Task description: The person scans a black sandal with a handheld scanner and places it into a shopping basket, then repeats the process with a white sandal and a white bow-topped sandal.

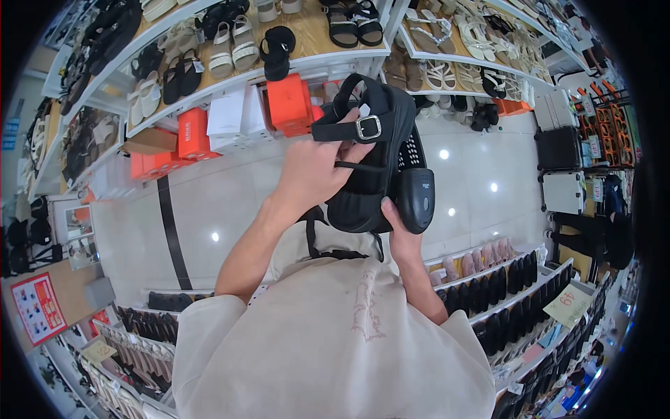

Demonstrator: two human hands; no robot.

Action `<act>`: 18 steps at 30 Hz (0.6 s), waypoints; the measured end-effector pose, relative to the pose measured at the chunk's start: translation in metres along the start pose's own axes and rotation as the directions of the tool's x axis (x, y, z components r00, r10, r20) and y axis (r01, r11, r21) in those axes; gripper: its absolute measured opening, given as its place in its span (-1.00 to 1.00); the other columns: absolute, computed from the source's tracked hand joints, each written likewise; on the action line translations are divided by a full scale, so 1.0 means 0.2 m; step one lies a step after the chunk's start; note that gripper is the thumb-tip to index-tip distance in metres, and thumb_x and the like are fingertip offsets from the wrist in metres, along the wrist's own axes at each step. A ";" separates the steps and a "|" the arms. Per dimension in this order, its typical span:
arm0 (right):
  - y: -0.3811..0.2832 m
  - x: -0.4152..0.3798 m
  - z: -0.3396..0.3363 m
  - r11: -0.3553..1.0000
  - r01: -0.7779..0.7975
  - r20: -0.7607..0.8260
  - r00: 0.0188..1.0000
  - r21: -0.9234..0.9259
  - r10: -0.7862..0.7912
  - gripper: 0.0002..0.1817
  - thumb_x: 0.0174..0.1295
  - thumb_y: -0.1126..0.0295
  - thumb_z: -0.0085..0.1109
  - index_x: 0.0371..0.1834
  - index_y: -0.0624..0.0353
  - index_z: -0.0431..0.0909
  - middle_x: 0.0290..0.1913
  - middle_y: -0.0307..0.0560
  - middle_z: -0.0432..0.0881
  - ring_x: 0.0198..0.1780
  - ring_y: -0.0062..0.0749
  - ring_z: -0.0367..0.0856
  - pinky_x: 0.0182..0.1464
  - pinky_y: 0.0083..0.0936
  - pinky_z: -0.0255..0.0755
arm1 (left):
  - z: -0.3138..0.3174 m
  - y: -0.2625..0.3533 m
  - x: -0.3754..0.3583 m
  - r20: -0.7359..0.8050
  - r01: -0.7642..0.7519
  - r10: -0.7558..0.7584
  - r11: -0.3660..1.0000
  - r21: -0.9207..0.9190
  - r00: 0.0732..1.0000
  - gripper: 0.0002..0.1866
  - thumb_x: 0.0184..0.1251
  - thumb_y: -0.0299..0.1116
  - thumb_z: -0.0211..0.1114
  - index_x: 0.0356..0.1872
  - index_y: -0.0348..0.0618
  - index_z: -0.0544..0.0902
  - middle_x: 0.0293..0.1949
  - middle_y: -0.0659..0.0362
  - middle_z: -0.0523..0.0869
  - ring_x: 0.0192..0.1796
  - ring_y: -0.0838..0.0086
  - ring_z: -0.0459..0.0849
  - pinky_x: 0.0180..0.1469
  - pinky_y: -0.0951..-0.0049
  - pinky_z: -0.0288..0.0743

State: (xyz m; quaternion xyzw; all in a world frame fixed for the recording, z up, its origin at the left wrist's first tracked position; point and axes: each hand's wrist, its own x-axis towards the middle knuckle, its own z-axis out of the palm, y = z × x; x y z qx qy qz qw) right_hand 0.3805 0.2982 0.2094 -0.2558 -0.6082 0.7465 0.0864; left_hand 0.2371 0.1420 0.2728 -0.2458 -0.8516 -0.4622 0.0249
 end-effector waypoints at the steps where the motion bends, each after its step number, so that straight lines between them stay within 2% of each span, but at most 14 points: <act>1: 0.01 0.02 0.00 1.000 -0.001 0.005 1.000 0.003 0.001 -0.60 0.26 0.27 0.51 0.02 0.26 0.62 -0.09 -0.25 0.63 -0.10 -0.54 0.56 0.04 -0.51 0.49 | 0.00 0.00 0.02 -0.002 0.002 -0.002 1.000 0.005 1.000 -0.71 0.36 -0.34 0.42 0.02 -0.24 0.71 -0.36 -0.01 0.78 -0.43 0.28 0.77 -0.34 0.31 0.58; 3: 0.02 0.07 0.01 0.999 -0.034 -0.009 0.999 0.016 0.035 -0.60 0.26 0.26 0.51 0.02 0.27 0.61 -0.08 -0.24 0.62 -0.07 -0.55 0.55 0.08 -0.51 0.47 | -0.01 -0.02 0.05 0.057 -0.100 0.085 0.930 0.353 0.995 -0.82 0.39 -0.41 0.32 -0.09 -0.26 0.71 -0.46 -0.05 0.72 -0.44 0.06 0.73 -0.39 0.14 0.53; 4: 0.01 0.09 0.02 0.999 -0.031 -0.009 0.999 0.019 0.032 -0.60 0.26 0.26 0.51 0.02 0.27 0.61 -0.08 -0.24 0.62 -0.07 -0.55 0.55 0.08 -0.51 0.47 | 0.00 -0.05 0.07 0.057 -0.103 0.089 0.929 0.356 0.994 -0.82 0.39 -0.41 0.32 -0.09 -0.26 0.71 -0.46 -0.05 0.72 -0.44 0.06 0.73 -0.39 0.14 0.53; 6: 0.00 0.12 0.05 0.999 0.003 -0.022 1.000 0.052 -0.002 -0.58 0.27 0.26 0.50 0.07 0.26 0.61 -0.04 -0.23 0.62 -0.03 -0.54 0.55 0.12 -0.51 0.45 | 0.02 -0.11 0.11 0.019 -0.226 0.234 0.910 0.349 0.972 -0.88 0.36 -0.45 0.30 -0.17 -0.26 0.68 -0.51 -0.05 0.69 -0.48 -0.05 0.68 -0.44 0.08 0.49; 7: 0.00 0.14 0.06 0.999 0.002 -0.028 1.000 0.053 -0.001 -0.58 0.27 0.26 0.50 0.07 0.26 0.61 -0.04 -0.23 0.62 -0.03 -0.54 0.55 0.12 -0.51 0.45 | 0.02 -0.11 0.14 0.025 -0.229 0.235 0.910 0.345 0.972 -0.88 0.36 -0.45 0.30 -0.17 -0.26 0.68 -0.51 -0.05 0.69 -0.48 -0.05 0.68 -0.44 0.08 0.49; 9: 0.00 0.19 0.08 0.993 -0.119 -0.051 0.991 0.022 0.120 -0.53 0.33 0.52 0.36 0.29 0.22 0.49 0.09 -0.19 0.61 0.10 -0.52 0.58 0.22 -0.48 0.46 | 0.03 -0.11 0.20 0.012 -0.201 0.212 0.904 0.377 0.977 -0.76 0.33 -0.47 0.29 -0.01 -0.25 0.69 -0.54 -0.04 0.66 -0.52 -0.03 0.66 -0.45 0.09 0.49; 10: 0.00 0.21 0.09 0.993 -0.118 -0.057 0.991 0.020 0.119 -0.53 0.33 0.52 0.36 0.29 0.22 0.49 0.09 -0.19 0.61 0.10 -0.52 0.58 0.22 -0.48 0.46 | 0.04 -0.10 0.23 0.014 -0.204 0.214 0.906 0.371 0.977 -0.76 0.33 -0.47 0.29 -0.01 -0.25 0.69 -0.54 -0.04 0.66 -0.52 -0.03 0.66 -0.45 0.09 0.49; 12: -0.01 0.27 0.14 0.988 -0.050 -0.094 0.993 0.147 0.064 -0.53 0.33 0.54 0.35 0.30 0.21 0.49 0.11 -0.19 0.60 0.12 -0.50 0.59 0.23 -0.46 0.47 | 0.05 -0.10 0.29 -0.053 -0.172 0.208 0.907 0.384 0.977 -0.46 0.24 -0.51 0.31 0.31 -0.20 0.57 -0.51 0.02 0.69 -0.52 0.11 0.70 -0.49 0.17 0.54; 16: -0.03 0.38 0.17 0.985 -0.073 -0.113 0.989 0.156 0.091 -0.53 0.34 0.54 0.33 0.30 0.19 0.49 0.11 -0.19 0.60 0.13 -0.50 0.58 0.24 -0.45 0.48 | 0.04 -0.18 0.39 -0.046 -0.167 0.190 0.936 0.311 0.981 -0.43 0.29 -0.45 0.33 0.37 -0.18 0.51 -0.52 0.07 0.69 -0.50 0.09 0.71 -0.46 0.15 0.55; 18: -0.04 0.43 0.18 0.981 -0.061 -0.088 0.993 0.182 0.079 -0.53 0.34 0.54 0.32 0.32 0.18 0.48 0.10 -0.19 0.60 0.13 -0.50 0.59 0.26 -0.45 0.47 | 0.02 -0.18 0.42 -0.003 -0.069 0.069 0.996 0.057 0.998 -0.46 0.37 -0.35 0.34 0.36 -0.18 0.51 -0.40 0.06 0.71 -0.33 0.08 0.75 -0.28 0.15 0.60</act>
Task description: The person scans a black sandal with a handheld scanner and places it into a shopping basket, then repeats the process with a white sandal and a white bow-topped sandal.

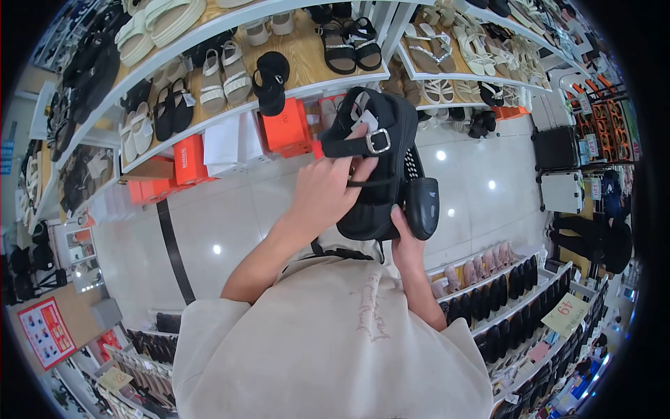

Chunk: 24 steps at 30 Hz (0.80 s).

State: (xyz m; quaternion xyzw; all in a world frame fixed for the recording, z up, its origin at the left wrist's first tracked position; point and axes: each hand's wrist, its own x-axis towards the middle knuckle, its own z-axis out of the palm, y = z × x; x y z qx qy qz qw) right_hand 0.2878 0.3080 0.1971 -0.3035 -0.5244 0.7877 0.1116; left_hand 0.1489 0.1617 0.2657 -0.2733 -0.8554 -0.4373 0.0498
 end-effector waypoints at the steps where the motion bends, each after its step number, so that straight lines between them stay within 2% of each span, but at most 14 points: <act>1: 0.00 0.03 -0.01 1.000 0.002 -0.004 1.000 -0.001 -0.002 -0.53 0.34 0.54 0.32 0.32 0.18 0.48 0.10 -0.19 0.60 0.13 -0.50 0.59 0.26 -0.45 0.47 | -0.03 0.00 0.01 0.002 -0.002 0.002 1.000 -0.003 1.000 -0.46 0.37 -0.35 0.34 0.36 -0.18 0.51 -0.40 0.06 0.71 -0.33 0.08 0.75 -0.28 0.15 0.60; 3: 0.01 0.08 -0.03 0.994 0.000 0.030 1.000 0.107 -0.003 -0.53 0.33 0.54 0.33 0.31 0.17 0.49 0.10 -0.18 0.61 0.13 -0.49 0.59 0.27 -0.42 0.46 | -0.15 0.01 0.01 0.196 0.052 -0.002 0.966 -0.252 0.981 -0.48 0.41 -0.25 0.35 0.34 -0.20 0.51 -0.19 0.02 0.72 -0.12 0.07 0.74 -0.10 0.18 0.60; 4: 0.00 0.10 -0.03 0.994 0.029 0.041 0.999 0.104 -0.034 -0.47 0.35 0.53 0.29 0.39 0.16 0.43 0.09 -0.18 0.62 0.15 -0.47 0.60 0.29 -0.38 0.45 | -0.20 0.01 0.02 0.201 0.052 0.000 0.966 -0.254 0.980 -0.48 0.41 -0.25 0.35 0.34 -0.20 0.51 -0.19 0.02 0.72 -0.12 0.07 0.74 -0.10 0.18 0.60; 6: -0.05 0.13 -0.01 0.983 0.027 0.081 0.996 0.181 -0.042 -0.42 0.36 0.51 0.27 0.45 0.15 0.37 0.08 -0.17 0.63 0.16 -0.46 0.61 0.30 -0.36 0.45 | -0.29 -0.01 0.03 0.301 -0.025 0.122 0.952 -0.305 0.946 -0.51 0.40 -0.30 0.37 0.29 -0.23 0.52 0.00 0.01 0.69 0.01 0.17 0.70 0.01 0.26 0.57; 8: -0.06 0.16 -0.03 0.969 0.005 0.141 0.989 0.246 -0.041 -0.30 0.39 0.46 0.20 0.58 0.14 0.19 0.13 -0.13 0.63 0.20 -0.41 0.62 0.33 -0.31 0.45 | -0.39 -0.08 0.04 0.275 -0.045 0.160 0.922 -0.383 0.948 -0.55 0.39 -0.36 0.38 0.25 -0.25 0.55 -0.03 0.02 0.71 -0.06 0.25 0.71 -0.05 0.32 0.57; 10: -0.05 0.18 -0.07 0.962 0.008 0.172 0.983 0.272 -0.057 -0.30 0.38 0.46 0.20 0.58 0.15 0.19 0.15 -0.12 0.63 0.20 -0.41 0.62 0.33 -0.31 0.45 | -0.47 -0.16 0.07 0.245 -0.065 0.197 0.886 -0.460 0.949 -0.59 0.38 -0.41 0.38 0.21 -0.27 0.57 -0.07 0.03 0.73 -0.13 0.32 0.73 -0.10 0.38 0.57; 12: -0.05 0.20 -0.09 0.957 -0.013 0.218 0.975 0.291 -0.053 -0.28 0.35 0.45 0.23 0.58 0.17 0.19 0.19 -0.07 0.63 0.21 -0.38 0.63 0.34 -0.30 0.46 | -0.52 -0.24 0.12 0.110 -0.003 0.073 0.844 -0.536 0.991 -0.66 0.36 -0.51 0.38 0.13 -0.24 0.62 -0.30 0.12 0.75 -0.35 0.46 0.70 -0.25 0.49 0.54; 13: -0.05 0.20 -0.08 0.956 -0.010 0.210 0.976 0.292 -0.053 -0.28 0.35 0.45 0.23 0.58 0.17 0.19 0.19 -0.07 0.63 0.21 -0.38 0.63 0.34 -0.30 0.46 | -0.55 -0.21 0.17 0.116 -0.002 0.077 0.842 -0.540 0.990 -0.66 0.36 -0.51 0.38 0.13 -0.24 0.62 -0.30 0.12 0.75 -0.35 0.46 0.70 -0.25 0.49 0.54; 15: -0.06 0.21 -0.07 0.963 -0.012 0.222 0.974 0.270 -0.050 -0.24 0.31 0.43 0.28 0.57 0.18 0.19 0.24 -0.05 0.61 0.24 -0.34 0.62 0.34 -0.29 0.46 | -0.61 -0.08 0.29 0.287 0.130 0.010 0.877 -0.463 0.958 -0.75 0.40 -0.49 0.32 0.06 -0.22 0.68 -0.42 0.18 0.77 -0.57 0.51 0.62 -0.37 0.55 0.47; 16: -0.06 0.21 -0.06 0.963 -0.007 0.215 0.975 0.269 -0.052 -0.24 0.31 0.43 0.28 0.57 0.18 0.19 0.24 -0.05 0.61 0.24 -0.34 0.62 0.34 -0.29 0.46 | -0.60 -0.07 0.35 0.291 0.129 0.015 0.874 -0.468 0.957 -0.75 0.40 -0.49 0.32 0.06 -0.22 0.68 -0.42 0.18 0.77 -0.57 0.51 0.62 -0.37 0.55 0.47; 18: -0.07 0.21 -0.03 0.974 -0.057 0.261 0.965 0.219 -0.002 -0.21 0.27 0.44 0.36 0.56 0.23 0.22 0.38 -0.07 0.48 0.37 -0.38 0.46 0.42 -0.35 0.32 | -0.57 -0.06 0.47 0.407 -0.227 0.228 0.973 -0.051 0.885 -0.80 0.38 -0.42 0.34 -0.01 -0.05 0.67 -0.61 0.16 0.65 -0.65 0.39 0.58 -0.49 0.45 0.37; 19: -0.05 0.20 -0.04 0.974 -0.051 0.253 0.968 0.220 -0.006 -0.21 0.27 0.44 0.36 0.56 0.23 0.22 0.38 -0.07 0.48 0.37 -0.38 0.46 0.42 -0.35 0.32 | -0.54 -0.07 0.51 0.409 -0.232 0.235 0.971 -0.058 0.882 -0.80 0.38 -0.42 0.34 -0.01 -0.05 0.67 -0.61 0.16 0.65 -0.65 0.39 0.58 -0.49 0.45 0.37; 21: 0.00 0.20 -0.04 0.988 -0.044 0.258 0.966 0.146 0.005 -0.20 0.24 0.40 0.41 0.54 0.24 0.25 0.38 -0.14 0.47 0.36 -0.44 0.43 0.41 -0.40 0.27 | -0.51 -0.08 0.57 0.516 -0.447 0.308 0.879 0.167 0.799 -0.82 0.35 -0.30 0.36 -0.07 0.06 0.63 -0.73 0.16 0.50 -0.63 0.25 0.58 -0.54 0.34 0.31; 24: 0.01 0.18 0.01 0.995 -0.040 0.219 0.975 0.091 0.019 -0.21 0.24 0.40 0.42 0.53 0.25 0.28 0.37 -0.17 0.47 0.36 -0.47 0.42 0.40 -0.44 0.26 | -0.49 -0.11 0.62 0.573 -0.532 0.353 0.828 0.177 0.740 -0.79 0.33 -0.21 0.37 -0.08 0.08 0.60 -0.72 0.15 0.52 -0.62 0.20 0.58 -0.55 0.26 0.30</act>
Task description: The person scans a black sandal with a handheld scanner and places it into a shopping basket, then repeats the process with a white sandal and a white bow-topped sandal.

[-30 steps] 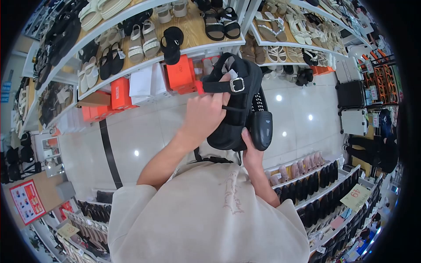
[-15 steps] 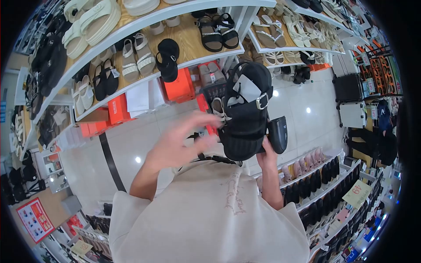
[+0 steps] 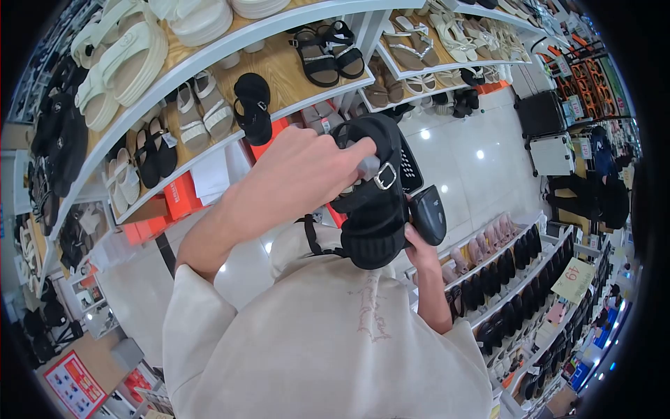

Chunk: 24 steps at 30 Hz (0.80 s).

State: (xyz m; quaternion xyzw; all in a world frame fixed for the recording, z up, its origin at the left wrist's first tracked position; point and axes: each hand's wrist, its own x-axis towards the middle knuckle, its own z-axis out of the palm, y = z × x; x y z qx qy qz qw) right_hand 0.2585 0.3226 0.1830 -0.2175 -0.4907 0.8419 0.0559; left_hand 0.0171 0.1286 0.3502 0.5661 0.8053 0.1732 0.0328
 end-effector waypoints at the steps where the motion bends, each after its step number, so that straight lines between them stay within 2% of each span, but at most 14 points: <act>1: 0.00 0.00 0.01 1.000 -0.023 -0.006 1.000 0.012 0.023 -0.22 0.24 0.40 0.42 0.53 0.24 0.28 0.37 -0.16 0.47 0.37 -0.46 0.42 0.40 -0.43 0.25 | 0.01 -0.01 0.00 0.002 -0.003 0.003 1.000 -0.003 1.000 -0.79 0.33 -0.21 0.37 -0.08 0.08 0.60 -0.72 0.15 0.52 -0.62 0.20 0.58 -0.55 0.26 0.30; 7: 0.08 -0.01 0.06 0.996 -0.051 -0.020 0.998 0.067 0.053 -0.23 0.26 0.40 0.40 0.53 0.24 0.27 0.41 -0.10 0.48 0.42 -0.38 0.41 0.45 -0.37 0.25 | 0.04 -0.14 -0.06 0.033 -0.090 0.091 0.996 -0.018 0.995 -0.86 0.32 -0.21 0.39 -0.27 0.07 0.60 -0.70 0.21 0.54 -0.63 0.26 0.57 -0.54 0.30 0.33; 8: 0.09 0.00 0.07 0.996 -0.054 -0.021 0.998 0.068 0.055 -0.23 0.26 0.40 0.40 0.53 0.24 0.27 0.41 -0.10 0.48 0.42 -0.38 0.41 0.45 -0.37 0.25 | 0.04 -0.16 -0.08 -0.046 -0.116 0.114 0.993 -0.029 0.992 -0.86 0.29 -0.22 0.41 -0.31 0.06 0.62 -0.68 0.22 0.56 -0.62 0.29 0.57 -0.54 0.32 0.33; 9: 0.10 0.00 0.09 0.995 -0.048 -0.014 0.999 0.090 0.050 -0.22 0.27 0.41 0.36 0.54 0.24 0.24 0.36 -0.04 0.53 0.35 -0.34 0.50 0.41 -0.33 0.34 | 0.04 -0.19 -0.10 -0.123 -0.140 0.134 0.989 -0.038 0.983 -0.86 0.26 -0.24 0.44 -0.36 0.04 0.63 -0.66 0.23 0.58 -0.62 0.31 0.57 -0.55 0.34 0.34; 10: 0.11 0.01 0.10 0.993 -0.044 -0.006 0.999 0.112 0.045 -0.22 0.28 0.41 0.33 0.55 0.23 0.21 0.30 0.01 0.58 0.29 -0.29 0.59 0.38 -0.29 0.43 | 0.04 -0.21 -0.12 -0.121 -0.136 0.130 0.990 -0.040 0.984 -0.86 0.26 -0.24 0.44 -0.36 0.04 0.63 -0.66 0.23 0.58 -0.62 0.31 0.57 -0.55 0.34 0.34; 12: 0.11 0.01 0.13 0.987 -0.058 -0.012 0.998 0.152 0.061 -0.24 0.28 0.41 0.32 0.54 0.24 0.22 0.30 0.02 0.58 0.29 -0.26 0.60 0.38 -0.26 0.44 | 0.03 -0.26 -0.15 -0.328 -0.196 0.192 0.980 0.021 0.925 -0.88 0.13 -0.30 0.50 -0.36 0.04 0.70 -0.63 0.29 0.58 -0.61 0.40 0.55 -0.56 0.41 0.32; 13: 0.12 0.01 0.14 0.979 -0.070 -0.024 0.997 0.192 0.076 -0.26 0.29 0.41 0.30 0.53 0.24 0.23 0.30 0.03 0.58 0.30 -0.23 0.60 0.38 -0.23 0.44 | 0.02 -0.28 -0.17 -0.327 -0.193 0.190 0.981 0.022 0.926 -0.88 0.13 -0.30 0.50 -0.36 0.04 0.70 -0.63 0.29 0.58 -0.61 0.40 0.55 -0.56 0.41 0.32; 15: 0.16 0.02 0.13 0.973 -0.065 0.001 0.998 0.223 0.066 -0.32 0.32 0.38 0.26 0.50 0.25 0.27 0.30 0.02 0.58 0.29 -0.22 0.61 0.38 -0.21 0.46 | 0.02 -0.31 -0.21 -0.404 -0.275 0.296 0.955 0.111 0.866 -0.77 0.01 -0.38 0.53 -0.25 0.02 0.77 -0.58 0.32 0.60 -0.60 0.46 0.53 -0.56 0.49 0.32; 16: 0.17 0.03 0.12 0.964 -0.068 0.003 0.998 0.258 0.070 -0.35 0.34 0.36 0.24 0.48 0.25 0.29 0.30 0.01 0.58 0.29 -0.23 0.61 0.38 -0.20 0.47 | 0.03 -0.32 -0.22 -0.401 -0.278 0.297 0.955 0.108 0.866 -0.77 0.01 -0.38 0.53 -0.25 0.02 0.77 -0.58 0.32 0.60 -0.60 0.46 0.53 -0.56 0.49 0.32; 18: 0.18 0.03 0.11 0.958 -0.062 0.025 0.998 0.279 0.057 -0.43 0.40 0.30 0.17 0.43 0.25 0.34 0.29 0.01 0.60 0.29 -0.24 0.62 0.36 -0.20 0.50 | 0.09 -0.35 -0.26 -0.488 -0.328 0.365 0.931 0.163 0.793 -0.60 -0.02 -0.36 0.40 -0.05 0.10 0.77 -0.47 0.37 0.61 -0.55 0.54 0.53 -0.52 0.55 0.39; 22: 0.17 0.03 0.14 0.954 -0.039 -0.008 0.999 0.298 0.044 -0.46 0.40 0.31 0.17 0.40 0.27 0.37 0.26 0.00 0.62 0.27 -0.24 0.63 0.35 -0.21 0.51 | 0.17 -0.32 -0.30 -0.540 -0.339 0.320 0.938 0.067 0.778 -0.57 -0.06 -0.43 0.45 -0.05 0.09 0.78 -0.44 0.38 0.60 -0.56 0.55 0.51 -0.52 0.59 0.40; 24: 0.18 0.02 0.13 0.951 -0.053 0.012 0.999 0.305 0.052 -0.47 0.39 0.31 0.19 0.38 0.30 0.40 0.24 0.01 0.63 0.26 -0.24 0.63 0.33 -0.22 0.53 | 0.24 -0.31 -0.33 -0.545 -0.304 0.208 0.948 -0.091 0.812 -0.51 -0.01 -0.52 0.45 0.06 0.01 0.74 -0.36 0.29 0.64 -0.42 0.52 0.61 -0.39 0.50 0.50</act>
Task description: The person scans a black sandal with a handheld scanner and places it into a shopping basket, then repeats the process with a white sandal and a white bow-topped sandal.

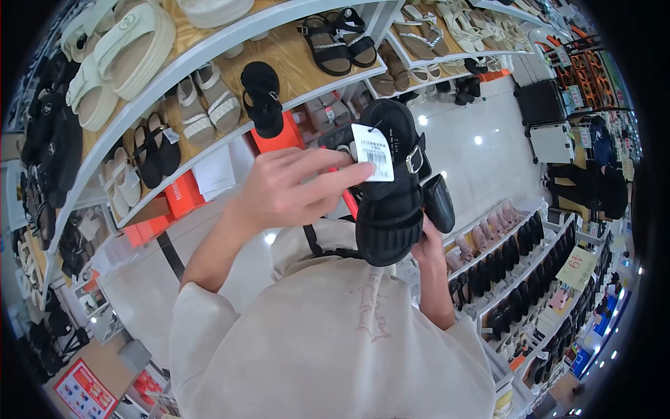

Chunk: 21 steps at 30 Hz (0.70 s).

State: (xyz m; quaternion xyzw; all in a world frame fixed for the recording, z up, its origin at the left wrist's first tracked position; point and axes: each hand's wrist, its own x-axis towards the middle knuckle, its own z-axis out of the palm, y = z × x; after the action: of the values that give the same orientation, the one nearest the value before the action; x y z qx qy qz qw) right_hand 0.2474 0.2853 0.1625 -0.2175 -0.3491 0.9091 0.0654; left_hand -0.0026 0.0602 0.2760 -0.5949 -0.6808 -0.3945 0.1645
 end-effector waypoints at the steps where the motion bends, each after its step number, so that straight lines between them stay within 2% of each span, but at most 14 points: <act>1: 0.00 0.00 0.01 1.000 0.001 -0.004 1.000 -0.004 -0.001 -0.47 0.39 0.31 0.19 0.38 0.30 0.40 0.24 0.01 0.63 0.26 -0.24 0.63 0.33 -0.22 0.53 | 0.02 0.01 -0.04 -0.003 0.000 0.000 1.000 -0.005 1.000 -0.51 -0.01 -0.52 0.45 0.06 0.01 0.74 -0.36 0.29 0.64 -0.42 0.52 0.61 -0.39 0.50 0.50; 3: -0.01 0.00 0.06 0.997 0.030 -0.030 0.999 -0.068 -0.032 -0.45 0.37 0.31 0.22 0.37 0.32 0.40 0.23 0.02 0.64 0.26 -0.24 0.63 0.34 -0.23 0.52 | 0.07 0.03 -0.10 -0.148 0.234 -0.312 0.889 -0.393 0.938 -0.33 0.11 -0.53 0.42 0.34 -0.09 0.52 -0.07 0.11 0.69 -0.07 0.40 0.66 -0.07 0.40 0.59; 4: -0.01 0.00 0.05 0.997 0.033 -0.028 0.999 -0.069 -0.035 -0.45 0.37 0.31 0.22 0.37 0.32 0.40 0.23 0.02 0.64 0.26 -0.24 0.63 0.34 -0.23 0.52 | 0.11 0.02 -0.12 -0.150 0.231 -0.310 0.890 -0.393 0.939 -0.33 0.11 -0.53 0.42 0.34 -0.09 0.52 -0.07 0.11 0.69 -0.07 0.40 0.66 -0.07 0.40 0.59; 6: 0.02 0.01 0.03 0.999 0.006 0.000 1.000 -0.032 -0.006 -0.42 0.34 0.31 0.24 0.38 0.34 0.39 0.24 0.03 0.63 0.26 -0.23 0.63 0.36 -0.22 0.50 | 0.24 0.03 -0.11 -0.179 0.344 -0.571 0.684 -0.644 0.801 -0.21 0.34 -0.32 0.40 0.53 -0.15 0.20 0.17 0.01 0.57 0.21 0.28 0.54 0.22 0.31 0.50; 7: 0.02 0.01 0.02 0.999 0.007 0.000 1.000 -0.034 -0.007 -0.42 0.34 0.31 0.24 0.38 0.34 0.39 0.24 0.03 0.63 0.26 -0.23 0.63 0.36 -0.22 0.50 | 0.29 0.04 -0.11 -0.180 0.343 -0.571 0.684 -0.644 0.801 -0.21 0.34 -0.32 0.40 0.53 -0.15 0.20 0.17 0.01 0.57 0.21 0.28 0.54 0.22 0.31 0.50; 9: 0.04 0.01 0.03 1.000 -0.012 0.015 1.000 -0.029 0.012 -0.38 0.33 0.31 0.25 0.41 0.37 0.36 0.26 0.03 0.62 0.29 -0.23 0.61 0.40 -0.21 0.46 | 0.37 0.06 -0.12 0.138 0.341 -0.785 0.098 -0.935 0.604 -0.10 0.42 0.03 0.35 0.57 -0.13 0.07 0.27 0.07 0.46 0.27 0.31 0.49 0.35 0.30 0.41; 10: 0.05 0.02 0.03 0.999 -0.015 0.019 1.000 -0.029 0.015 -0.38 0.33 0.31 0.25 0.41 0.37 0.36 0.26 0.03 0.62 0.29 -0.23 0.61 0.40 -0.21 0.46 | 0.38 0.08 -0.14 0.316 0.347 -0.727 -0.114 -0.931 0.610 -0.08 0.44 0.29 0.18 0.58 -0.09 0.09 0.31 0.11 0.45 0.31 0.34 0.49 0.40 0.30 0.33; 11: 0.06 0.03 0.03 1.000 -0.007 0.031 0.999 -0.019 0.008 -0.36 0.32 0.32 0.26 0.43 0.34 0.33 0.28 0.03 0.60 0.30 -0.23 0.60 0.41 -0.22 0.44 | 0.41 0.09 -0.18 0.312 0.346 -0.730 -0.110 -0.932 0.608 -0.08 0.44 0.29 0.18 0.58 -0.09 0.09 0.31 0.11 0.45 0.31 0.34 0.49 0.40 0.30 0.33; 13: 0.06 0.04 0.05 1.000 -0.001 0.048 0.999 -0.009 0.001 -0.34 0.32 0.34 0.26 0.46 0.31 0.31 0.29 0.03 0.59 0.32 -0.24 0.58 0.42 -0.22 0.41 | 0.46 0.11 -0.23 0.507 0.270 -0.650 -0.434 -0.859 0.567 -0.09 0.47 0.33 0.10 0.62 -0.01 0.04 0.42 0.16 0.37 0.40 0.40 0.43 0.45 0.32 0.26; 14: 0.06 0.05 0.07 0.999 -0.021 0.027 0.999 -0.039 0.023 -0.28 0.29 0.41 0.31 0.51 0.25 0.26 0.35 -0.01 0.52 0.36 -0.27 0.52 0.42 -0.25 0.39 | 0.47 0.12 -0.25 0.471 0.293 -0.686 -0.369 -0.882 0.554 -0.06 0.46 0.34 0.10 0.65 0.08 -0.03 0.43 0.22 0.36 0.46 0.44 0.37 0.46 0.31 0.25; 15: 0.05 0.05 0.10 0.997 -0.043 0.004 0.999 -0.068 0.044 -0.22 0.27 0.47 0.36 0.56 0.19 0.21 0.40 -0.06 0.46 0.40 -0.31 0.46 0.42 -0.27 0.37 | 0.44 0.16 -0.22 0.477 0.325 -0.702 -0.351 -0.878 0.529 0.00 0.40 0.48 -0.04 0.66 0.03 0.02 0.50 0.22 0.35 0.50 0.38 0.37 0.52 0.19 0.23; 17: 0.06 0.05 0.12 0.993 -0.049 -0.033 0.998 -0.110 0.045 -0.24 0.24 0.50 0.39 0.52 0.21 0.28 0.39 -0.09 0.47 0.40 -0.33 0.45 0.43 -0.29 0.33 | 0.43 0.16 -0.27 0.437 0.254 -0.724 -0.356 -0.899 0.534 -0.02 0.40 0.49 -0.03 0.64 0.04 0.08 0.29 0.27 0.55 0.29 0.48 0.55 0.35 0.31 0.40; 18: 0.07 0.05 0.12 0.981 0.011 -0.015 1.000 -0.195 -0.014 -0.26 0.23 0.50 0.40 0.50 0.21 0.31 0.39 -0.09 0.49 0.40 -0.32 0.46 0.44 -0.30 0.32 | 0.40 0.14 -0.28 0.442 0.253 -0.662 -0.367 -0.895 0.606 0.08 0.37 0.47 0.06 0.68 0.07 -0.14 0.49 0.21 0.28 0.48 0.39 0.34 0.51 0.27 0.23; 21: 0.08 0.06 0.14 0.934 0.095 0.036 0.995 -0.345 -0.088 -0.29 0.23 0.48 0.43 0.46 0.23 0.36 0.36 -0.09 0.51 0.38 -0.32 0.47 0.44 -0.32 0.29 | 0.34 0.15 -0.25 0.442 0.258 -0.645 -0.363 -0.895 0.623 0.09 0.35 0.48 0.07 0.68 0.03 -0.10 0.51 0.20 0.28 0.50 0.40 0.32 0.51 0.27 0.22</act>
State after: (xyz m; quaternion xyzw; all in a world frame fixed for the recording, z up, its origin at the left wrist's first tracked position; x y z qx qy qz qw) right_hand 0.2250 0.2593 0.1662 -0.2002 -0.5137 0.8317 0.0650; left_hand 0.0535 0.0758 0.2082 -0.1094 -0.3139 -0.8513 -0.4059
